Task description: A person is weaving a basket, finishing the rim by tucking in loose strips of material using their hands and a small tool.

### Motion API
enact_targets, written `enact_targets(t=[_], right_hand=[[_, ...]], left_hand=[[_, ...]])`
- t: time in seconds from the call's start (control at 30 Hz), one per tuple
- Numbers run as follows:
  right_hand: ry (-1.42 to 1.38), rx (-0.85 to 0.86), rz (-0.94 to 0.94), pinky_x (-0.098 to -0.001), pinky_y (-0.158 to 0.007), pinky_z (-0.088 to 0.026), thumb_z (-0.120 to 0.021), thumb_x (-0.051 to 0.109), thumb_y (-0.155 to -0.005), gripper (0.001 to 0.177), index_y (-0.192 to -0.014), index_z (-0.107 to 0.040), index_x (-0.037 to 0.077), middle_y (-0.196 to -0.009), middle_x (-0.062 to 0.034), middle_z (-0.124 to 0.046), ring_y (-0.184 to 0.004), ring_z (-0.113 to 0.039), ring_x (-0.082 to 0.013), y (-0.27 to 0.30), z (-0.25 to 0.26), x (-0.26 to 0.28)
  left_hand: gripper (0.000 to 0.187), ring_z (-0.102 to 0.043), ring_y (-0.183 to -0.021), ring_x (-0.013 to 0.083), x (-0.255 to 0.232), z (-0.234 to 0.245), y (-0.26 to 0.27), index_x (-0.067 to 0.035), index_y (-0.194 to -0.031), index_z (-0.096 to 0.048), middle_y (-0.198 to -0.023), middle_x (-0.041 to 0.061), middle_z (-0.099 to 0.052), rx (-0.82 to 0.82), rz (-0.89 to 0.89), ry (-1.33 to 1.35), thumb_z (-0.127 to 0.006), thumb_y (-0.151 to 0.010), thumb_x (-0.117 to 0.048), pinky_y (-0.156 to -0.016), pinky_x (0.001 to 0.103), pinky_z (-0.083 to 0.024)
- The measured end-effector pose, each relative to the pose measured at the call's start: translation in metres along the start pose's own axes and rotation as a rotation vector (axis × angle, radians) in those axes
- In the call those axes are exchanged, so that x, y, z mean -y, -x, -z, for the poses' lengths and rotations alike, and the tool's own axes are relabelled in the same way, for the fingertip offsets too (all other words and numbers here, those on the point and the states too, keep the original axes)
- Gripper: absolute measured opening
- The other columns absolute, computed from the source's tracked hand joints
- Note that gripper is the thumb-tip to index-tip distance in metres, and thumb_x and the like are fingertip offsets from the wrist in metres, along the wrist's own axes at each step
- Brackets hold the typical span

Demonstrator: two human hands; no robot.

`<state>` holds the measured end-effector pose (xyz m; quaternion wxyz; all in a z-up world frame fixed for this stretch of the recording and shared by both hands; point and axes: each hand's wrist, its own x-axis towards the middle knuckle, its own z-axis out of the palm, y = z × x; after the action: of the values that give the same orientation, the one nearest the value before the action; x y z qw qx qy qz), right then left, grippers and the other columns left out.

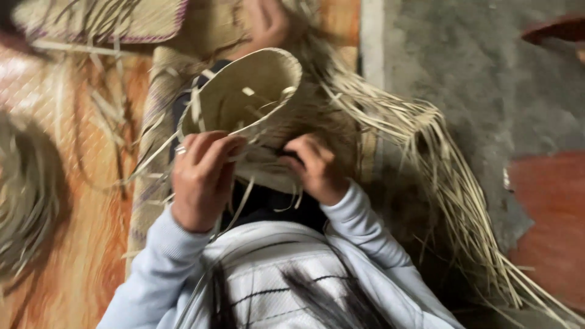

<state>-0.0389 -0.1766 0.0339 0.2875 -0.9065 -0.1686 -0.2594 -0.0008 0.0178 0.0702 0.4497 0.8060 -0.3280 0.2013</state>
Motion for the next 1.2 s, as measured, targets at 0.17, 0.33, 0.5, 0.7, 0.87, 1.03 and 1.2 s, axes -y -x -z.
enact_targets(t=[0.17, 0.33, 0.5, 0.7, 0.87, 1.03, 1.2], right_hand=[[-0.149, 0.073, -0.077, -0.0402, -0.063, -0.05, -0.051, 0.014, -0.087, 0.015, -0.1, -0.052, 0.006, -0.08, -0.0124, -0.057, -0.074, -0.059, -0.033, -0.004, -0.003, 0.009], [-0.24, 0.142, -0.036, -0.0413, -0.064, -0.048, -0.042, 0.007, -0.09, 0.022, -0.111, -0.049, 0.005, -0.077, -0.0126, -0.049, -0.072, -0.053, -0.0337, 0.006, -0.011, 0.0], [-0.219, 0.157, 0.013, -0.036, -0.064, -0.048, -0.044, 0.007, -0.09, 0.023, -0.111, -0.053, 0.006, -0.076, -0.0083, -0.046, -0.067, -0.051, -0.0288, 0.019, -0.018, -0.013], [-0.357, 0.146, -0.04, -0.0357, -0.067, -0.048, -0.042, 0.006, -0.091, 0.024, -0.113, -0.053, 0.005, -0.077, -0.0092, -0.049, -0.07, -0.052, -0.0274, 0.011, -0.012, 0.006], [-0.272, 0.251, -0.106, -0.03, -0.064, -0.049, -0.044, 0.003, -0.088, 0.035, -0.117, -0.056, 0.018, -0.078, -0.0042, -0.05, -0.066, -0.054, -0.0233, 0.001, -0.012, 0.013], [-0.346, 0.277, -0.133, -0.0324, -0.06, -0.047, -0.047, 0.001, -0.084, 0.034, -0.112, -0.06, 0.014, -0.081, -0.0064, -0.052, -0.061, -0.052, -0.0253, -0.002, -0.018, 0.007], [-0.363, 0.333, -0.178, -0.0307, -0.06, -0.046, -0.045, 0.004, -0.087, 0.036, -0.119, -0.056, 0.014, -0.077, -0.0057, -0.046, -0.058, -0.05, -0.0208, 0.016, -0.025, -0.009]], left_hand=[[0.025, -0.051, -0.076, 0.0301, 0.018, 0.004, 0.001, -0.01, -0.095, -0.06, -0.086, 0.01, -0.054, 0.172, -0.058, -0.12, -0.058, -0.072, 0.0, -0.064, 0.039, -0.041], [0.02, -0.049, -0.079, 0.0274, 0.028, 0.003, -0.002, -0.015, -0.088, -0.061, -0.086, 0.007, -0.053, 0.232, -0.086, -0.181, -0.061, -0.072, -0.002, -0.07, 0.037, -0.038], [0.013, -0.055, -0.079, 0.0317, 0.036, -0.002, -0.012, -0.008, -0.086, -0.058, -0.087, 0.013, -0.057, 0.292, -0.012, 0.278, -0.055, -0.078, 0.002, -0.069, 0.036, -0.043], [0.018, -0.062, -0.079, 0.0283, 0.053, -0.009, -0.003, 0.005, -0.09, -0.05, -0.087, 0.022, -0.061, 0.298, 0.245, 0.75, -0.053, -0.073, 0.009, -0.071, 0.038, -0.046], [0.028, -0.059, -0.082, 0.019, 0.083, -0.01, 0.002, 0.006, -0.096, -0.052, -0.088, 0.015, -0.057, 0.241, 0.475, 0.996, -0.063, -0.07, 0.003, -0.075, 0.033, -0.049], [0.03, -0.059, -0.083, 0.0172, 0.098, -0.015, 0.0, 0.008, -0.099, -0.05, -0.09, 0.013, -0.055, 0.214, 0.465, 1.117, -0.063, -0.072, 0.008, -0.075, 0.032, -0.05], [0.018, -0.051, -0.063, 0.006, 0.097, -0.018, 0.0, 0.006, -0.087, -0.058, -0.071, 0.012, -0.061, 0.246, 0.38, 1.079, -0.066, -0.071, 0.007, -0.056, 0.017, -0.042]])
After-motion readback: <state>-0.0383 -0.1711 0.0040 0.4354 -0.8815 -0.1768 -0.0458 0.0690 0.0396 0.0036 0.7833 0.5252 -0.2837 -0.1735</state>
